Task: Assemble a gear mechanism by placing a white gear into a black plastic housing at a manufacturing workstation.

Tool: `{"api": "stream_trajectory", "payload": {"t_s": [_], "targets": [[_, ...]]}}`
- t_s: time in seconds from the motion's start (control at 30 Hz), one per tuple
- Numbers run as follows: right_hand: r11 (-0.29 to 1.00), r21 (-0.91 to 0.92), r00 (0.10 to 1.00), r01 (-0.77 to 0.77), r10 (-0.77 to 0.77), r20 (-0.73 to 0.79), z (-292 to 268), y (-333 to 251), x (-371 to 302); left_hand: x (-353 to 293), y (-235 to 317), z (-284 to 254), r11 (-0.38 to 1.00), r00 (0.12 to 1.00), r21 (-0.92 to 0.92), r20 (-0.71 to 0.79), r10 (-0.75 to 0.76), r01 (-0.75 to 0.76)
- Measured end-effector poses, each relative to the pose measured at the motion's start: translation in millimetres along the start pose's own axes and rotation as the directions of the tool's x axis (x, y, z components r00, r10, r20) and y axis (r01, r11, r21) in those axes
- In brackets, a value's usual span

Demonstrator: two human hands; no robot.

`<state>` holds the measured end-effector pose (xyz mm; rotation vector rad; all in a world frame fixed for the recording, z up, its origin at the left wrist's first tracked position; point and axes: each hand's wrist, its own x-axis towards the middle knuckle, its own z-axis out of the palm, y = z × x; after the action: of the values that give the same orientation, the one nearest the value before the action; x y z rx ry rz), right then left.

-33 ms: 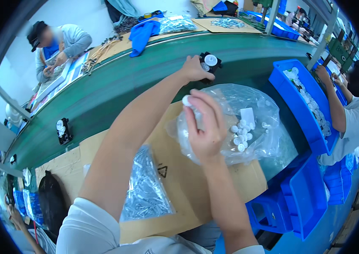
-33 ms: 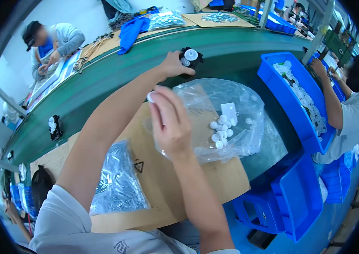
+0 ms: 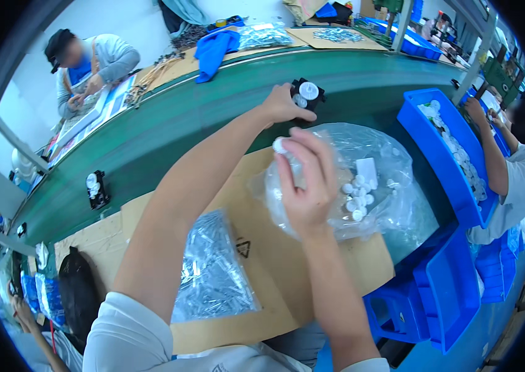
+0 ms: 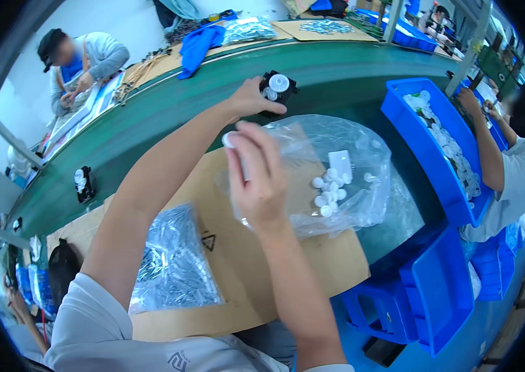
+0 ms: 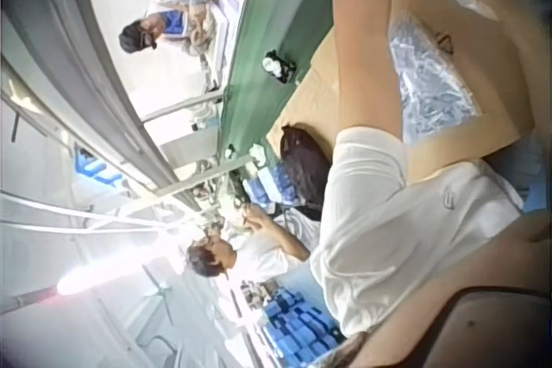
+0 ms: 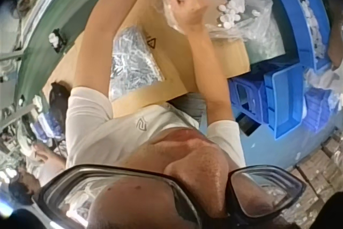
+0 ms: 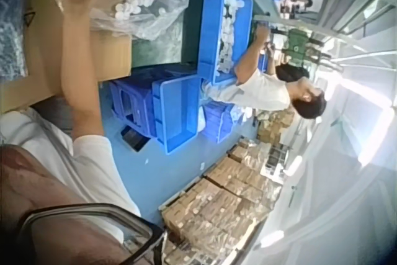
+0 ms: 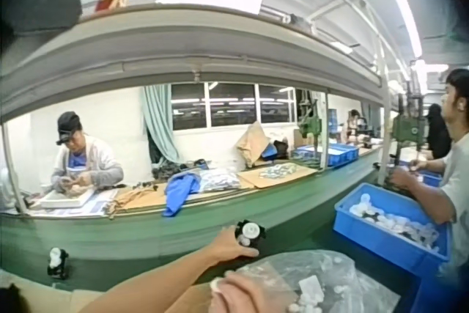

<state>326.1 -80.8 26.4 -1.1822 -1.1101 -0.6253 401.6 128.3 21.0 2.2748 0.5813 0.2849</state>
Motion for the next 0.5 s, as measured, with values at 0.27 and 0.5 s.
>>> {"api": "stream_trajectory", "payload": {"t_s": [0.27,0.5], "targets": [[0.956,0.247,0.981,-0.156,0.121,0.150,17.1,-26.9,-17.1,-228.8,-11.7,-64.5,0.839,0.972,-0.544,-0.177,-0.153,0.033],[0.859,0.400,0.819,-0.320,0.039,0.572,24.2,-72.5,-40.4,-368.7,-7.5,-56.5,0.701,0.948,-0.711,-0.262,-0.180,-0.063]]}}
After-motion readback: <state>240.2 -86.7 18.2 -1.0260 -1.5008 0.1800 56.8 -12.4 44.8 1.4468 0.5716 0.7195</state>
